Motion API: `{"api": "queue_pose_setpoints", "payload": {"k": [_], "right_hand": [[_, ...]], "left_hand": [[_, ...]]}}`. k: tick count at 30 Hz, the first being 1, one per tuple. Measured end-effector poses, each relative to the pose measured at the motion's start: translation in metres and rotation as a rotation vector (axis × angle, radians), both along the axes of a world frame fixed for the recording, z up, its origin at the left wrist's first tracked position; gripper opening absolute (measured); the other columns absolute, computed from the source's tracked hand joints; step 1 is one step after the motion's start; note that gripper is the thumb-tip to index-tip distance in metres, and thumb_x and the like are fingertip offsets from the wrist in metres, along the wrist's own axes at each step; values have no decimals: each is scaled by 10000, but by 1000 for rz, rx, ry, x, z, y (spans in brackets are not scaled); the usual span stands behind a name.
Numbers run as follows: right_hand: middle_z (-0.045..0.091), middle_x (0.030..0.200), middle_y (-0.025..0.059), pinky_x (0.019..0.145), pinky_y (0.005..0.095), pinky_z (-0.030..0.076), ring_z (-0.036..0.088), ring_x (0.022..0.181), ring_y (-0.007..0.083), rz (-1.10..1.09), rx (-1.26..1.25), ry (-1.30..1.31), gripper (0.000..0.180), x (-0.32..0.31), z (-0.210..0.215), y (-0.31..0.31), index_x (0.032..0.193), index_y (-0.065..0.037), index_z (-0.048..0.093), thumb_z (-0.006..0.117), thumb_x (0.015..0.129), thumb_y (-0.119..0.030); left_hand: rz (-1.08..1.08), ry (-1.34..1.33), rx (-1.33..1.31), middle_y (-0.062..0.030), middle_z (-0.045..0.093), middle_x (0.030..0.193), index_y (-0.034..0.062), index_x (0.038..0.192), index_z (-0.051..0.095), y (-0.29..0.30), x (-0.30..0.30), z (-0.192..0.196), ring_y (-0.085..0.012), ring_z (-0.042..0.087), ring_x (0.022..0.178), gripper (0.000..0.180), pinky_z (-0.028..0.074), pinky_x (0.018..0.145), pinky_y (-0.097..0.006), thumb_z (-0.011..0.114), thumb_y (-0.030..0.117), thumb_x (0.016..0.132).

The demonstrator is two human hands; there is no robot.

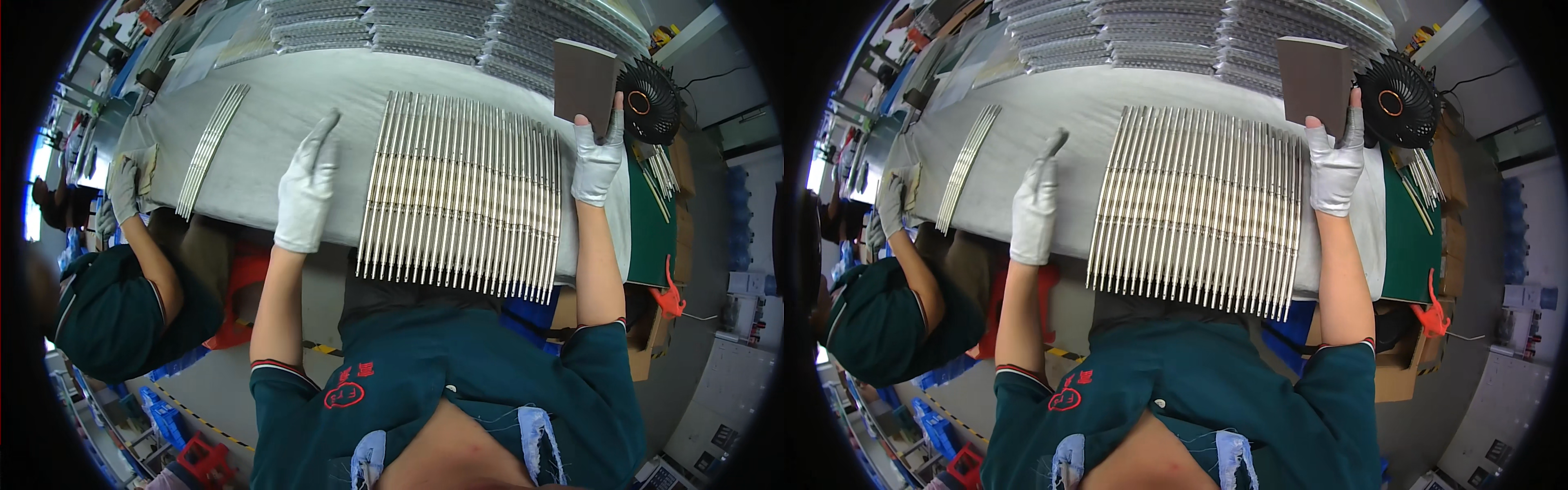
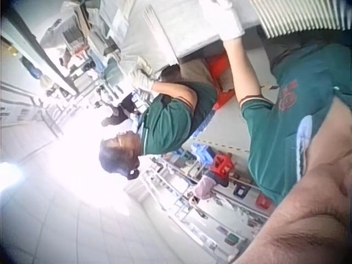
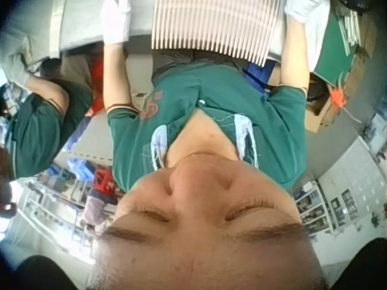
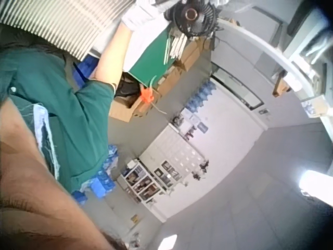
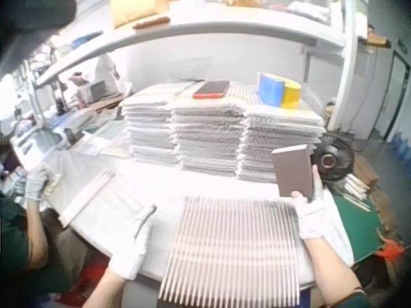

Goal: The person uses a sanding block to rub and polish a large batch of metal rods arranged in parallel on a table. They repeatedly move the block back and forth across the rods, occasionally shifting the rods to access different sections.

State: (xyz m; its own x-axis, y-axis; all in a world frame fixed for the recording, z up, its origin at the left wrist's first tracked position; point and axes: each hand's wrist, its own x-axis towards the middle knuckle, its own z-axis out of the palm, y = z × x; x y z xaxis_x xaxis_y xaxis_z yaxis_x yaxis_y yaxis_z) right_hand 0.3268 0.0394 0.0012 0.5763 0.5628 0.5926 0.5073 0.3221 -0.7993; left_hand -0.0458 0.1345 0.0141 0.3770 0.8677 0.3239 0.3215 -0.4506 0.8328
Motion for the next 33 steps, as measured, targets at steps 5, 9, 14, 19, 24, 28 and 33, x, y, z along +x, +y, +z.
{"api": "queue_pose_setpoints", "payload": {"k": [5, 9, 14, 19, 24, 28, 33], "right_hand": [[509, 1431, 77, 1053, 302, 427, 539, 1219, 168, -15, -31, -6, 760, 0, -1, 2, 1547, -155, 333, 731, 902, -101], [530, 1415, 89, 1057, 306, 406, 534, 1219, 172, -14, -20, -1, 728, -1, -4, 2, 1538, -135, 357, 722, 908, -111], [506, 1438, 83, 1074, 301, 386, 514, 1249, 169, -48, -53, 24, 730, -1, -2, -1, 1549, -141, 338, 705, 918, -103], [491, 1448, 64, 1076, 302, 389, 504, 1260, 166, -61, -28, 54, 734, 2, -2, 1, 1551, -152, 334, 701, 919, -98], [506, 1435, 70, 1070, 301, 392, 513, 1249, 168, -49, -50, 47, 729, -2, -3, 1, 1546, -131, 342, 708, 915, -106], [513, 1430, 81, 1067, 301, 394, 517, 1242, 171, -39, -56, 14, 729, -3, -3, 2, 1543, -120, 346, 713, 913, -113], [485, 1463, 91, 1062, 311, 418, 528, 1247, 177, -28, -68, -24, 746, 0, -3, 1, 1548, -162, 334, 720, 912, -105]], "left_hand": [[-247, 716, 658, -157, 499, 1446, 52, 1427, 452, 32, 70, 4, -370, 383, 1402, 631, 247, 1186, -497, 530, 475, 966], [-457, 570, 698, -163, 506, 1430, 34, 1415, 467, 35, 115, 3, -379, 387, 1393, 655, 284, 1164, -522, 530, 500, 960], [-412, 606, 608, -190, 471, 1460, 60, 1453, 428, 37, 109, -5, -405, 374, 1397, 704, 266, 1167, -532, 553, 525, 940], [-336, 681, 650, -195, 456, 1474, 68, 1468, 412, 60, 69, -7, -410, 359, 1406, 710, 236, 1179, -536, 569, 505, 931], [-326, 713, 695, -201, 472, 1457, 55, 1446, 439, 60, 65, -3, -417, 372, 1395, 712, 251, 1169, -542, 589, 508, 919], [-361, 611, 718, -215, 505, 1416, 46, 1428, 460, 48, 92, -7, -431, 398, 1373, 720, 262, 1161, -548, 546, 557, 928], [-397, 565, 675, -214, 498, 1427, 43, 1432, 457, 34, 117, -11, -422, 378, 1392, 723, 263, 1160, -540, 528, 566, 938]]}}
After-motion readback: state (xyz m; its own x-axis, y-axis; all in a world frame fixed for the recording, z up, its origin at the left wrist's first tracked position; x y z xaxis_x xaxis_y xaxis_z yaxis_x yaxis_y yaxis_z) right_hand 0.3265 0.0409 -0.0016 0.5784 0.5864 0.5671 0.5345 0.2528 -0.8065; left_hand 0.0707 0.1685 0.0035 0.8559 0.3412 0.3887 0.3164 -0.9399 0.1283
